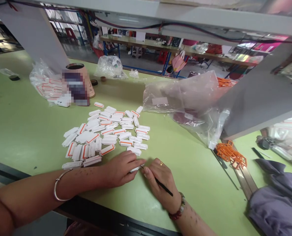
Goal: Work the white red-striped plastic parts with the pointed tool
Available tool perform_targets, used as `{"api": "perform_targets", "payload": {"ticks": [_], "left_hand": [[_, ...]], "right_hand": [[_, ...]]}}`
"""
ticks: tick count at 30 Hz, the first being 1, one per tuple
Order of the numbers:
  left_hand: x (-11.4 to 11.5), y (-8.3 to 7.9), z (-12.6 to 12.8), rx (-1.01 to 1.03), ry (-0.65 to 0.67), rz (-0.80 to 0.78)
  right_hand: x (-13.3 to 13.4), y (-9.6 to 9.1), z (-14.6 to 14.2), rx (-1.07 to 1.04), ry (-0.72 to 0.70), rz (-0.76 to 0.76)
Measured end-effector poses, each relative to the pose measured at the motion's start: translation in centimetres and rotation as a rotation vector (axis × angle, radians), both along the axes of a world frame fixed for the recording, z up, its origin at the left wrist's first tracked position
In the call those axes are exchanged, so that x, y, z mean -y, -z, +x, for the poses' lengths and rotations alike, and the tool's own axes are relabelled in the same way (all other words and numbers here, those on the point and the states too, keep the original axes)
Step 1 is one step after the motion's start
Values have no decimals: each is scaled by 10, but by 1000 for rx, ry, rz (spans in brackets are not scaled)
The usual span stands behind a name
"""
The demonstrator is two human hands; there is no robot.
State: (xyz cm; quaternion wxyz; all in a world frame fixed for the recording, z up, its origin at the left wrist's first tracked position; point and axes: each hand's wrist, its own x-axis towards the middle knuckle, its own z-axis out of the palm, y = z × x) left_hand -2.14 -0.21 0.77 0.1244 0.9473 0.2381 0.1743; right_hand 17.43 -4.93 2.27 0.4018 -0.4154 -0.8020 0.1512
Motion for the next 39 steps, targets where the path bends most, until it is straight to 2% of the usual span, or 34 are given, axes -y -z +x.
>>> {"api": "perform_targets", "payload": {"ticks": [6, 16, 21, 27, 39], "left_hand": [[5, 0, -1, -44, -20, -36], [3, -18, -2, -95, -122, -274], [0, -14, -5, -35, -109, -285], [-1, -6, -4, 56, -154, -307], [1, -1, -5, 94, -98, -196]], "right_hand": [[3, -2, 2, 34, -69, -11], [3, -1, 5, 28, -121, -30], [3, -5, 7, 28, -137, -21], [2, -6, 8, -3, -173, 16], [4, -4, 3, 20, -198, 26]]}}
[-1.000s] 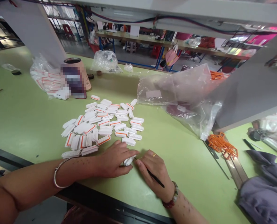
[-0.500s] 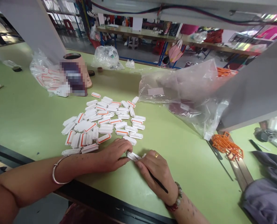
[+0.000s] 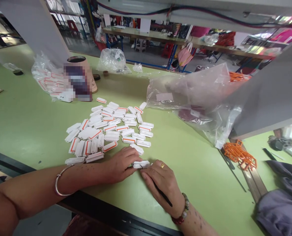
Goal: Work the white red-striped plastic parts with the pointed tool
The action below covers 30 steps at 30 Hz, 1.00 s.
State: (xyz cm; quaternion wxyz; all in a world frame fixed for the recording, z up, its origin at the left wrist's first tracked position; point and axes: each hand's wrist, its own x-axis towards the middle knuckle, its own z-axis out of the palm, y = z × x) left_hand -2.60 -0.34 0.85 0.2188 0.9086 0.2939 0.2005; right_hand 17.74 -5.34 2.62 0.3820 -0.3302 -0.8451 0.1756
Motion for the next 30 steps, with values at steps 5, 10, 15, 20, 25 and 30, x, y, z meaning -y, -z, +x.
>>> {"api": "perform_targets", "payload": {"ticks": [5, 10, 15, 20, 25, 30], "left_hand": [[1, 2, 2, 20, -2, 15], [1, -1, 2, -2, -23, -1], [1, -1, 1, -12, -31, 2], [-1, 2, 1, -9, -29, -4], [-2, 3, 2, -7, -8, 11], [-2, 4, 2, 1, 1, 33]], "right_hand": [[0, -1, -5, 14, 43, 25], [0, -3, -5, 14, 37, 45], [0, 0, 1, 20, 58, 32], [0, 6, 3, 35, 58, 15], [-1, 9, -1, 12, 124, 26], [-2, 9, -1, 26, 135, 24]]}}
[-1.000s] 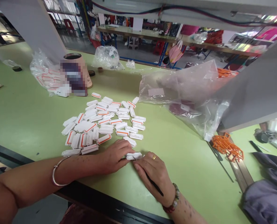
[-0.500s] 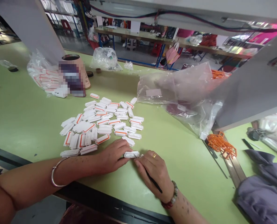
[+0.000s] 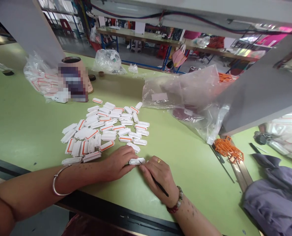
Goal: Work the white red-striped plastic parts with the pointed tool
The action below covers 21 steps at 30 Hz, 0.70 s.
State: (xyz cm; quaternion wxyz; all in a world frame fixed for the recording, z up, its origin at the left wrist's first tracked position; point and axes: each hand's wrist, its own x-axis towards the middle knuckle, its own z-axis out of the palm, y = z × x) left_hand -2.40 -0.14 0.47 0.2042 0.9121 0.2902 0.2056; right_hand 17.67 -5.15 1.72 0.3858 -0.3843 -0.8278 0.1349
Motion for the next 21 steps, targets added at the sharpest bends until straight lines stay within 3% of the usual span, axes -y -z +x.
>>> {"api": "perform_targets", "payload": {"ticks": [8, 12, 16, 19, 21], "left_hand": [[1, 1, -1, 88, 6, 13], [0, -5, -2, 28, -21, 58], [-6, -13, -5, -98, -110, 187], [-5, -18, -6, -155, -204, 360], [1, -21, -2, -131, -173, 435]], "right_hand": [[2, -4, 3, -29, -57, 17], [1, -4, 1, -28, -39, -6], [-1, -4, 9, -96, 14, -17], [-3, -6, 18, -146, 130, 6], [-3, -7, 22, -161, 190, 33]]}}
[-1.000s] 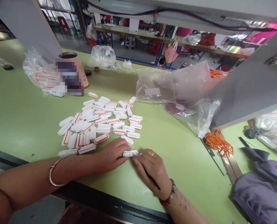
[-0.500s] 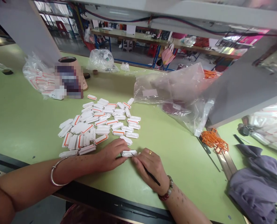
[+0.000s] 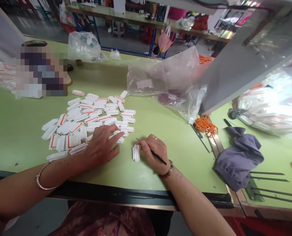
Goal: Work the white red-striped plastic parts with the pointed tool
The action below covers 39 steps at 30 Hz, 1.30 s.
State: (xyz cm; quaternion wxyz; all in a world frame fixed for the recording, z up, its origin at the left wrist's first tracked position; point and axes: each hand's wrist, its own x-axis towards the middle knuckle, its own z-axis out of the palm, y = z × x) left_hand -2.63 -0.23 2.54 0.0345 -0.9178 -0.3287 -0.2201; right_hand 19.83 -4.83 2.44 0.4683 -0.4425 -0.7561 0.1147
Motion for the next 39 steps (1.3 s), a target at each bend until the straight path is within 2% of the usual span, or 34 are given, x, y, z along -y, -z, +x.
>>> {"api": "perform_targets", "payload": {"ticks": [4, 7, 10, 17, 21, 26, 31, 39], "left_hand": [[19, 2, 16, -94, 214, -45], [25, 7, 25, -173, 269, -34], [23, 7, 23, -229, 249, -26], [21, 0, -4, -275, 106, -57], [18, 2, -14, -229, 127, -135], [12, 7, -14, -137, 142, -173], [6, 13, -13, -13, 131, -263], [3, 18, -14, 40, 144, -287]], "right_hand": [[0, -3, 0, 4, 6, 43], [2, -4, -2, 25, -7, 67], [3, -5, -1, 19, -2, 94], [8, -4, 2, 27, -6, 69], [11, -4, -6, 25, -57, 22], [17, -3, -23, 63, -237, 7], [16, 3, -30, 125, -387, -101], [12, 9, -33, 129, -357, -135]]}}
